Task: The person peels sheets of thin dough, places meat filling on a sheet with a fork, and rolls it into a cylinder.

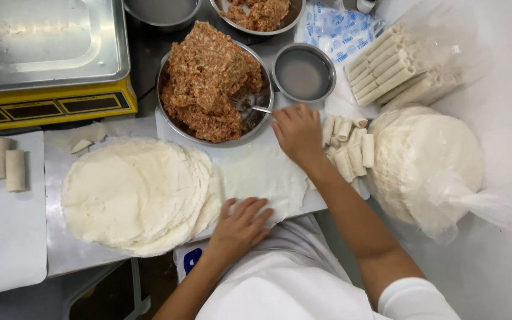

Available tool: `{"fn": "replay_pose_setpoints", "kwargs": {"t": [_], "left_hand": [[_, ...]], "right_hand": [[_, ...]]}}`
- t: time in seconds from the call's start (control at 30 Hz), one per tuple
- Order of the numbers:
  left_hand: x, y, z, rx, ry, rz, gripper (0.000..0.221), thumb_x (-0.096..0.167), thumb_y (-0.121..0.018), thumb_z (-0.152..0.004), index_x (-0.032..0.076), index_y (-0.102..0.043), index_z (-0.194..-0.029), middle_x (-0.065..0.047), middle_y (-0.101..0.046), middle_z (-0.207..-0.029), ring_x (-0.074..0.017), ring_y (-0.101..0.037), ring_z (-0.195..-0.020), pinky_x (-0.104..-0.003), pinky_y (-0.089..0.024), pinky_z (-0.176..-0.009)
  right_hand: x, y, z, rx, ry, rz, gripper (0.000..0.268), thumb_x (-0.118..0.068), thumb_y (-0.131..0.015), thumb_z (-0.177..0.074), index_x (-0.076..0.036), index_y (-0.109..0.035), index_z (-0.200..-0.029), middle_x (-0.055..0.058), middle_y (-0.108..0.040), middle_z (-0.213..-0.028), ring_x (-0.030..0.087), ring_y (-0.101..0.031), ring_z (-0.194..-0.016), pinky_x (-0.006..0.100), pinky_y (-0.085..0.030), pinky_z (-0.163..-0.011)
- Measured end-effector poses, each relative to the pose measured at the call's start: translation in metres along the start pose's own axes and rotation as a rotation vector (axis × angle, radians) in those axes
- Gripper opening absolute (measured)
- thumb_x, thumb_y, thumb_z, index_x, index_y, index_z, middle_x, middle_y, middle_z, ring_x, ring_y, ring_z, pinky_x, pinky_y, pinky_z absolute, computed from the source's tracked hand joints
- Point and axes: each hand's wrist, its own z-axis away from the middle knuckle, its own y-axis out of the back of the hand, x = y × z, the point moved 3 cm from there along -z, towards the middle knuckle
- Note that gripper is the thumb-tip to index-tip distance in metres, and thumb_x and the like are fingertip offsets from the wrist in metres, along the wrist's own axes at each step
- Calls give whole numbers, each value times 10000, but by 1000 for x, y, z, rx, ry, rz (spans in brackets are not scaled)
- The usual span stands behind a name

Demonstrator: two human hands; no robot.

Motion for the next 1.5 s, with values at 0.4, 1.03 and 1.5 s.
{"fn": "replay_pose_setpoints", "kwargs": {"t": [0.4, 1.03, 1.5], "left_hand": [[1, -8, -11, 7, -130, 167, 225, 276, -697, -990, 115, -676, -1145, -96, -663, -1253, -268, -612, -1132, -507, -442, -972], [-17, -24, 1, 200, 535, 507, 663, 184, -829, -842, 2, -452, -1357, -236, -494, -1412, -431, -535, -1320, -443, -522, -1024], [-17, -59, 21, 26, 521, 246, 782, 364, -819, -842, 131, -469, -1501, 41, -758, -1116, -171, -689, -1044, -357, -472, -930]], "right_hand": [[0, -21, -41, -116, -145, -97, 231, -132, -691, -1020, -262, -793, -1182, 17, -636, -797, 222, -570, -673, 467, -535, -685], [34, 104, 87, -398, -31, -529, 281, -260, -574, -1018, -348, -764, -1206, 15, -582, -802, 270, -639, -726, 408, -409, -713], [25, 117, 138, -615, -40, -280, 328, -215, -548, -960, -402, -767, -1117, 18, -612, -765, 246, -678, -730, 363, -496, -668]]}}
